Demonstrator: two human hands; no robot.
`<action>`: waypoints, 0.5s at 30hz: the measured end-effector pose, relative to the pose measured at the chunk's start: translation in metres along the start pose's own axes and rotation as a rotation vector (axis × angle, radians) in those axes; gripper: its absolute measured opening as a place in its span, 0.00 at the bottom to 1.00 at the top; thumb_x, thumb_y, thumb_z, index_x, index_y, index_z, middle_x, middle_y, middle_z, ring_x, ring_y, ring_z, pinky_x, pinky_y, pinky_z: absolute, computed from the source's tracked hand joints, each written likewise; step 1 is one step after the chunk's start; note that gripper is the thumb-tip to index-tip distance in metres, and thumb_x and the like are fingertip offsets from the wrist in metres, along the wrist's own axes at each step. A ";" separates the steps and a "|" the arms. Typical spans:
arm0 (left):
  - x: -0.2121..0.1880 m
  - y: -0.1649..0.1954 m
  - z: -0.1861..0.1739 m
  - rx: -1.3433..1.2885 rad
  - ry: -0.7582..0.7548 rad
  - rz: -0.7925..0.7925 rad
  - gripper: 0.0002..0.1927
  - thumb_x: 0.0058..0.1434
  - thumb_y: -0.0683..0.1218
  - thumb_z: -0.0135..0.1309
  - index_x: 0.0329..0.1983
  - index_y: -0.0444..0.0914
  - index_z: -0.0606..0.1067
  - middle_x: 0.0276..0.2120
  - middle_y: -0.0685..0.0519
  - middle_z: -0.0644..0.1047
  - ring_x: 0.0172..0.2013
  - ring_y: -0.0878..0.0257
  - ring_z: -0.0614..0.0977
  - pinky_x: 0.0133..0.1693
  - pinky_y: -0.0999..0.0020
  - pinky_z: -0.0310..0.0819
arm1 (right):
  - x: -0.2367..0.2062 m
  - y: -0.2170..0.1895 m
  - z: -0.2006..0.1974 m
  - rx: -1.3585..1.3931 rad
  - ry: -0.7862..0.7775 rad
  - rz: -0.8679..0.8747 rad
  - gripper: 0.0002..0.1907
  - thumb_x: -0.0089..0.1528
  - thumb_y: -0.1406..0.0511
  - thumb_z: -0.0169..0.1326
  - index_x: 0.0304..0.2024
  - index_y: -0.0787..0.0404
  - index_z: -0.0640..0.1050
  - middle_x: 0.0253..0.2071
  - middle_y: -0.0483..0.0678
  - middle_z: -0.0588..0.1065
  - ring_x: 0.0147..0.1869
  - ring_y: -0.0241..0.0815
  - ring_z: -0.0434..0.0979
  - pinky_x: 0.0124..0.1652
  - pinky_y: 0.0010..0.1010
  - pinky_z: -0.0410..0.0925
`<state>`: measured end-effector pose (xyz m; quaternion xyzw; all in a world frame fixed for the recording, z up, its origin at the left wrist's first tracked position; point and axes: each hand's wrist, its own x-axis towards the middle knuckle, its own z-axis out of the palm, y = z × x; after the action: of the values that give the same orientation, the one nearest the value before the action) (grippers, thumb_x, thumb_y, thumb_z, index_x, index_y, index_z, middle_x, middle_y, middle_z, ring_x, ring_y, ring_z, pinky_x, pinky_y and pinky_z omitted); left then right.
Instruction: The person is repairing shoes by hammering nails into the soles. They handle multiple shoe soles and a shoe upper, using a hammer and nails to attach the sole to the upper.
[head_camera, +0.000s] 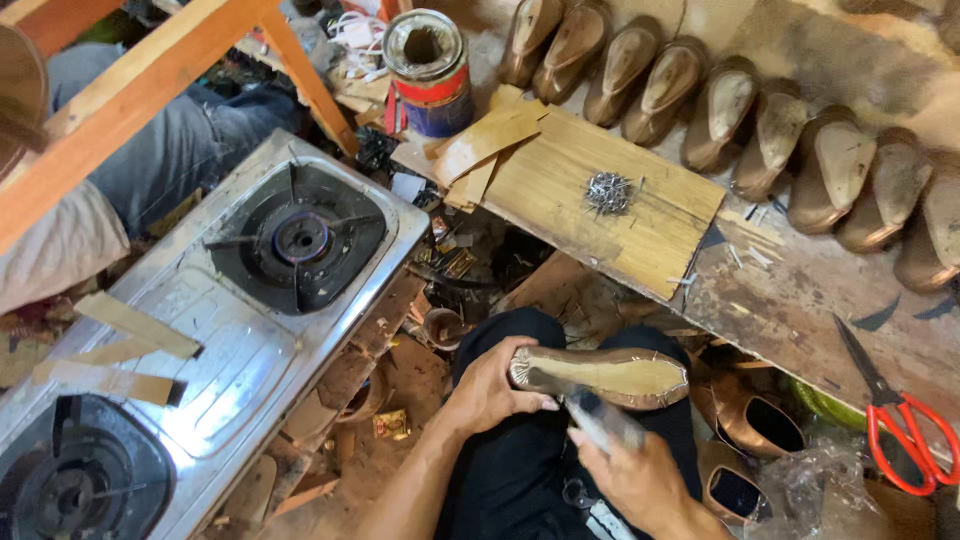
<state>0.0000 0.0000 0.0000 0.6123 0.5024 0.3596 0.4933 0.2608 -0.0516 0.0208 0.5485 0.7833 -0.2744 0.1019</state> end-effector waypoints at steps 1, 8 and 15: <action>0.002 0.002 0.000 0.011 0.001 -0.008 0.44 0.42 0.56 0.74 0.61 0.40 0.70 0.51 0.46 0.80 0.54 0.52 0.81 0.55 0.61 0.74 | -0.014 0.001 -0.005 0.145 0.211 -0.075 0.23 0.64 0.51 0.51 0.62 0.43 0.74 0.42 0.48 0.81 0.41 0.46 0.83 0.43 0.40 0.76; -0.016 0.013 0.001 0.117 0.051 0.080 0.42 0.44 0.53 0.74 0.61 0.38 0.70 0.51 0.44 0.78 0.55 0.47 0.80 0.54 0.58 0.73 | -0.027 -0.028 -0.019 0.979 0.456 -0.533 0.23 0.64 0.61 0.56 0.53 0.73 0.74 0.36 0.58 0.81 0.35 0.48 0.84 0.37 0.38 0.76; -0.023 0.016 -0.006 0.191 0.025 0.030 0.42 0.42 0.53 0.75 0.60 0.39 0.70 0.53 0.44 0.78 0.56 0.45 0.79 0.53 0.57 0.73 | -0.051 -0.007 -0.026 0.855 0.451 0.120 0.22 0.56 0.65 0.61 0.51 0.69 0.79 0.30 0.55 0.82 0.27 0.50 0.83 0.30 0.37 0.76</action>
<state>-0.0074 -0.0210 0.0180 0.6596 0.5311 0.3250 0.4210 0.2774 -0.0797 0.0677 0.6311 0.5700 -0.4395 -0.2895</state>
